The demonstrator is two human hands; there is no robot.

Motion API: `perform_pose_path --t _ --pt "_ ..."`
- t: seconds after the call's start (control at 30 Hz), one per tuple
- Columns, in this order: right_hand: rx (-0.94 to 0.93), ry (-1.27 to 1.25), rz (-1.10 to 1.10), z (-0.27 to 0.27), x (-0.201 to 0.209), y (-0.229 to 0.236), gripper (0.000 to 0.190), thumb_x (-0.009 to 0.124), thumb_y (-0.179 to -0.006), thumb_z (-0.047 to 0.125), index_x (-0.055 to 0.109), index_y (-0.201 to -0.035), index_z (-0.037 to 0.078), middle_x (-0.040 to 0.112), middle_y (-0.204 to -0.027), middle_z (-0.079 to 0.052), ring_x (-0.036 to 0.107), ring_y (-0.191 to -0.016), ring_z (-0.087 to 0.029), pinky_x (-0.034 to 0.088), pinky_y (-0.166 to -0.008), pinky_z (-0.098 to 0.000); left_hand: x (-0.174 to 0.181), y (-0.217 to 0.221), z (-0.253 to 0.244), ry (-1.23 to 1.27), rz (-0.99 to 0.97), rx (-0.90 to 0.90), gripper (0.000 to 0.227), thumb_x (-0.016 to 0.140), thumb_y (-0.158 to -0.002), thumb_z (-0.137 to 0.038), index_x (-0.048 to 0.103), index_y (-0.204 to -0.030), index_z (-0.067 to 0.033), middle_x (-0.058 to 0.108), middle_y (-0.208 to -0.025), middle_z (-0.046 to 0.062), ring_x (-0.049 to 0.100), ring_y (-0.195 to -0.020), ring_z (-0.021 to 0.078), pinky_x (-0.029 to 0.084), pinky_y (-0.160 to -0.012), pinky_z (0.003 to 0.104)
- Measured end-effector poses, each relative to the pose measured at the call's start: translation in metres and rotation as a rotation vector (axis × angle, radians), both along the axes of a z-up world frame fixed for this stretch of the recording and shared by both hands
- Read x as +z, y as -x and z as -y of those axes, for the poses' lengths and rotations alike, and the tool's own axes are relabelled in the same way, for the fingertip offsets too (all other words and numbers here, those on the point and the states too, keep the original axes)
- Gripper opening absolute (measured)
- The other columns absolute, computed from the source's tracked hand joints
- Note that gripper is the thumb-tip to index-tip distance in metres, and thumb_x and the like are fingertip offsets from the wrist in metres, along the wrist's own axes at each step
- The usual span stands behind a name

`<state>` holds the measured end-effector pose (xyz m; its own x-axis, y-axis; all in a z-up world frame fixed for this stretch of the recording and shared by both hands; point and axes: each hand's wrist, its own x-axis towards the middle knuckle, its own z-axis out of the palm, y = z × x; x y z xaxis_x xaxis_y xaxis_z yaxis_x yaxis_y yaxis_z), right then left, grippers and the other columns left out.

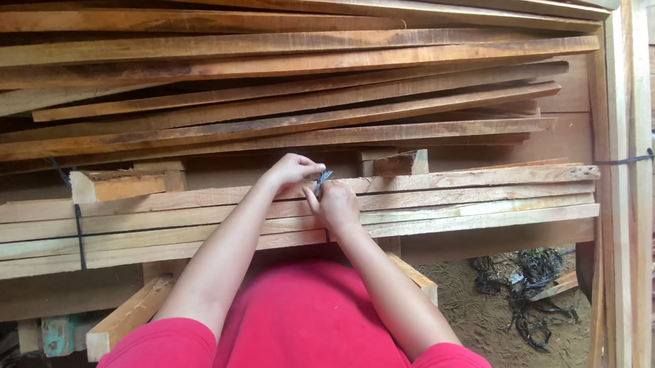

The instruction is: Organizing and stacking wooden slats onto supports for bundling in a woodworking area.

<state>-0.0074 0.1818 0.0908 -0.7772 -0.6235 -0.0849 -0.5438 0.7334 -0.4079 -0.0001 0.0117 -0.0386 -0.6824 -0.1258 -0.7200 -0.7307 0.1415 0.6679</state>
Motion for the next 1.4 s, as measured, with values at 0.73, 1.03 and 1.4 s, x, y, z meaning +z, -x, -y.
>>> perform_pose_path --t 0.73,1.03,1.4 --pt "0.167 0.220 -0.181 -0.011 -0.021 0.012 0.024 0.062 -0.088 0.019 0.055 -0.066 0.017 0.056 -0.060 -0.005 0.068 -0.062 -0.029 0.054 -0.054 -0.0364 0.015 0.007 -0.010 0.271 0.033 -0.122 0.025 0.073 -0.077 -0.053 0.078 -0.098 -0.0394 0.077 -0.101 -0.015 0.070 -0.109 0.0132 0.053 -0.087 0.032" --pt "-0.077 0.113 0.155 -0.002 0.016 0.005 0.037 0.075 -0.084 0.038 0.058 -0.073 0.008 0.062 -0.071 -0.016 0.070 -0.078 -0.040 0.057 -0.065 -0.0512 0.011 0.002 -0.008 0.222 -0.081 -0.085 0.029 0.074 -0.080 -0.048 0.080 -0.100 -0.0267 0.079 -0.103 -0.001 0.071 -0.110 0.0246 0.054 -0.087 0.039" --pt "-0.164 -0.176 0.207 -0.001 -0.033 0.014 0.039 0.052 -0.096 0.051 0.069 -0.078 0.021 0.070 -0.071 -0.006 0.075 -0.082 -0.030 0.058 -0.073 -0.0437 0.022 0.006 -0.011 0.322 0.022 -0.160 0.024 0.066 -0.084 -0.053 0.075 -0.101 -0.0397 0.076 -0.106 -0.014 0.068 -0.115 0.0150 0.051 -0.094 0.036"
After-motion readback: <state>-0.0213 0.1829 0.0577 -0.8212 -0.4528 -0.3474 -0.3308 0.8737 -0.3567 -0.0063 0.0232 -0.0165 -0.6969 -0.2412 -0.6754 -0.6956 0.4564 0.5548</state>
